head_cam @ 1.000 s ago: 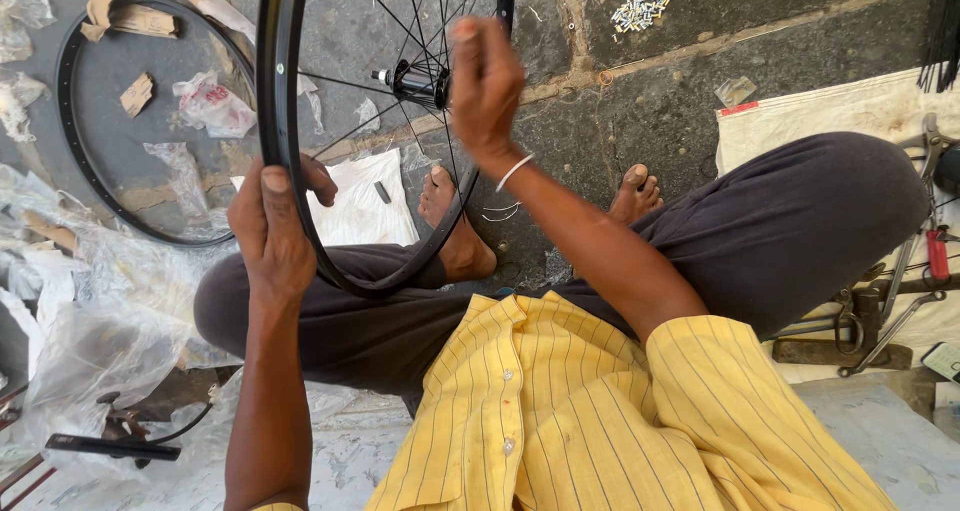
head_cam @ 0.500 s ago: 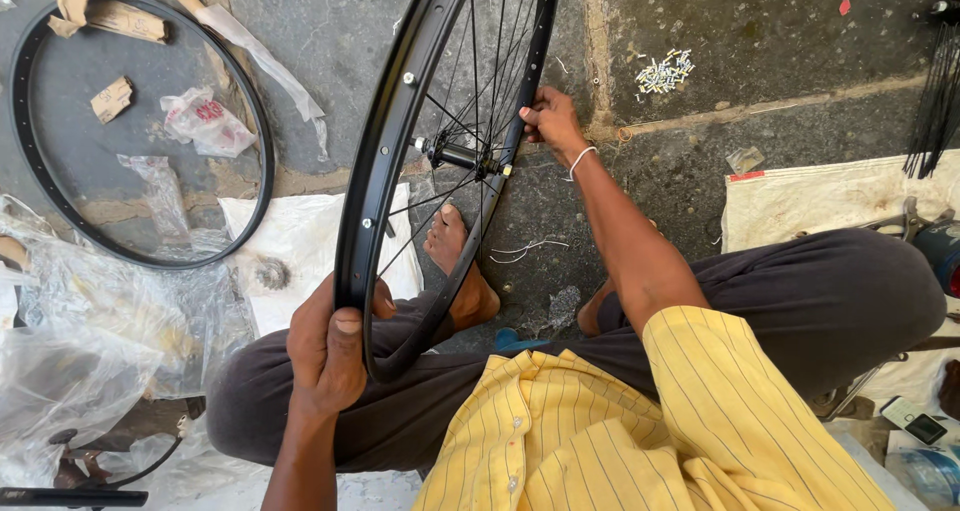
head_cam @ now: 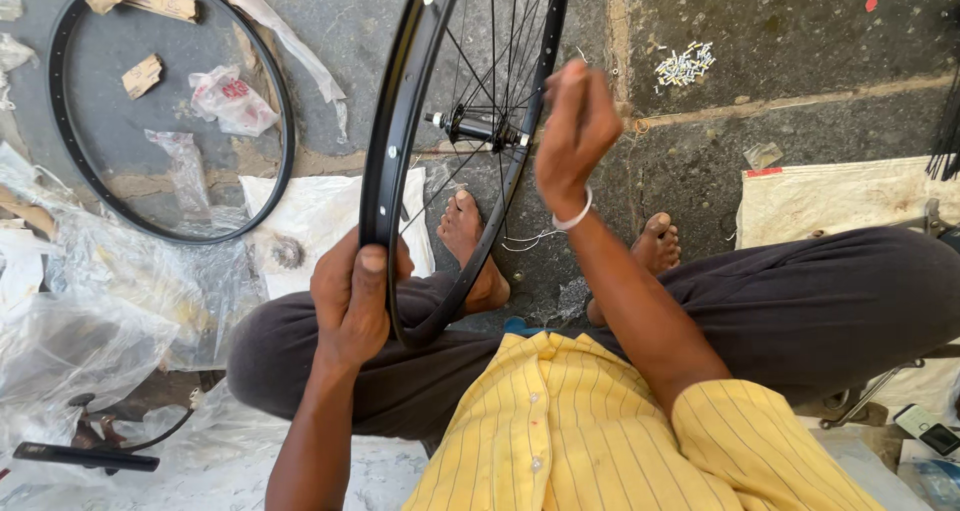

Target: The person sits on the ground assembling a bicycle wheel by inserting spokes into the hub and rim, then securing them with nipples. The person handles the wheel, spokes, and nipples by hand to complete the assembly.

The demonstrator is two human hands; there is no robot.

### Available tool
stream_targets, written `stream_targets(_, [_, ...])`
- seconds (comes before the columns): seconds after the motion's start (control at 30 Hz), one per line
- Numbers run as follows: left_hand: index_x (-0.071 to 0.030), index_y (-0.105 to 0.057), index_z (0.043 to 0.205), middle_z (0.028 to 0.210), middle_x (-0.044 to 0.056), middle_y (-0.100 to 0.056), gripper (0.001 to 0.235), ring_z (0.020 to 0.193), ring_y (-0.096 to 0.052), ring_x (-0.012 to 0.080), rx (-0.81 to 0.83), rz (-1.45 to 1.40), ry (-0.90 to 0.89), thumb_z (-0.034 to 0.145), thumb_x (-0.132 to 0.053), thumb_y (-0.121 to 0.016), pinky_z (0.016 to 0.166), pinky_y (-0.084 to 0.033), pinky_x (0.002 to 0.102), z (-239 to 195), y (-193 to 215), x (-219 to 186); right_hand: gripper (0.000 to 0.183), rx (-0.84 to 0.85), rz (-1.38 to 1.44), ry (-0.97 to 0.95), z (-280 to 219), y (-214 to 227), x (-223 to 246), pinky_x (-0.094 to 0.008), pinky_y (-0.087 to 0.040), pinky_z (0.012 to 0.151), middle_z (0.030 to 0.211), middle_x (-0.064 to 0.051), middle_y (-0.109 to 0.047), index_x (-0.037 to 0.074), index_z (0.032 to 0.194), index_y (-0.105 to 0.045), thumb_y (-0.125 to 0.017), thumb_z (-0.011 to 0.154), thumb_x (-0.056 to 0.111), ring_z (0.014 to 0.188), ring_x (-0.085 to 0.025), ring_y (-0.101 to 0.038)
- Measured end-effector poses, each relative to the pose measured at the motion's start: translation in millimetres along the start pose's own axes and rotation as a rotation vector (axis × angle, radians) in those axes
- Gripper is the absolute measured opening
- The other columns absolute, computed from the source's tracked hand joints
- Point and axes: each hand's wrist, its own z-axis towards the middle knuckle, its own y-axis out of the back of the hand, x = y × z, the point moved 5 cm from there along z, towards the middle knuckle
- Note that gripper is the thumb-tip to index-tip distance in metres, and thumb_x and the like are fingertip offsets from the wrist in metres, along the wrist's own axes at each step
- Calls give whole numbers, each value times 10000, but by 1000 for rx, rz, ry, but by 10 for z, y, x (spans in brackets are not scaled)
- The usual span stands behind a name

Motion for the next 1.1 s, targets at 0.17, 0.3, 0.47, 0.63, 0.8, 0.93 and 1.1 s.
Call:
stream_targets(0.17, [-3, -582, 937, 776, 25, -551, 528, 701, -498, 96, -43, -15, -51, 1148, -457, -413, 642, -408, 266, 63, 15, 64, 413, 862, 299, 166, -443, -218, 1529, -256, -389, 466, 789, -55, -656, 27, 1014, -728, -574, 1077, 406, 535, -58, -507])
stream_targets(0.3, [-5, -581, 950, 780, 28, -567, 511, 704, -525, 98, -73, -18, -92, 1149, -445, -415, 647, -423, 265, 7, 120, 154, 365, 836, 398, 79, -366, -253, 1596, -230, -426, 509, 818, -40, -654, 27, 1030, -729, -680, 1046, 388, 598, -55, -544])
stream_targets(0.47, [-14, -605, 1010, 779, 14, -557, 488, 697, -516, 85, -57, 5, -127, 1155, -443, -423, 644, -407, 253, -12, 113, 105, 340, 1130, 552, -262, -611, -541, 1374, -198, -457, 474, 651, 53, -594, 90, 916, -719, -661, 978, 420, 564, -25, -588])
stream_targets(0.63, [14, -600, 1269, 819, 8, -522, 455, 725, -483, 74, -98, 142, -225, 1157, -413, -486, 635, -380, 248, -1, 68, -152, 424, 1115, 769, -284, -645, -479, 1255, -213, -434, 478, 602, 51, -504, 87, 762, -656, -739, 956, 455, 536, -34, -501])
stream_targets(0.8, [-49, -603, 1171, 785, -8, -525, 364, 648, -500, 70, -153, -45, -75, 1138, -401, -513, 582, -412, 247, -9, 232, 107, 455, 1004, 640, -189, -697, -450, 1188, -222, -431, 463, 580, 55, -521, 90, 721, -632, -731, 967, 460, 514, -41, -518])
stream_targets(0.93, [-85, -541, 986, 766, 7, -534, 285, 586, -488, 90, -232, -356, 31, 1098, -337, -614, 501, -379, 255, -39, 284, 312, 464, 920, 465, -129, -704, -497, 1221, -225, -373, 442, 558, 55, -464, 72, 731, -599, -751, 941, 457, 496, -43, -450])
stream_targets(1.1, [-79, -522, 915, 676, 11, -517, 306, 517, -468, 90, -330, -288, -60, 1096, -292, -648, 461, -354, 253, -118, 240, 203, 467, 937, 525, -133, -758, -495, 1334, -219, -406, 450, 560, 52, -481, 68, 726, -622, -751, 938, 463, 506, -35, -474])
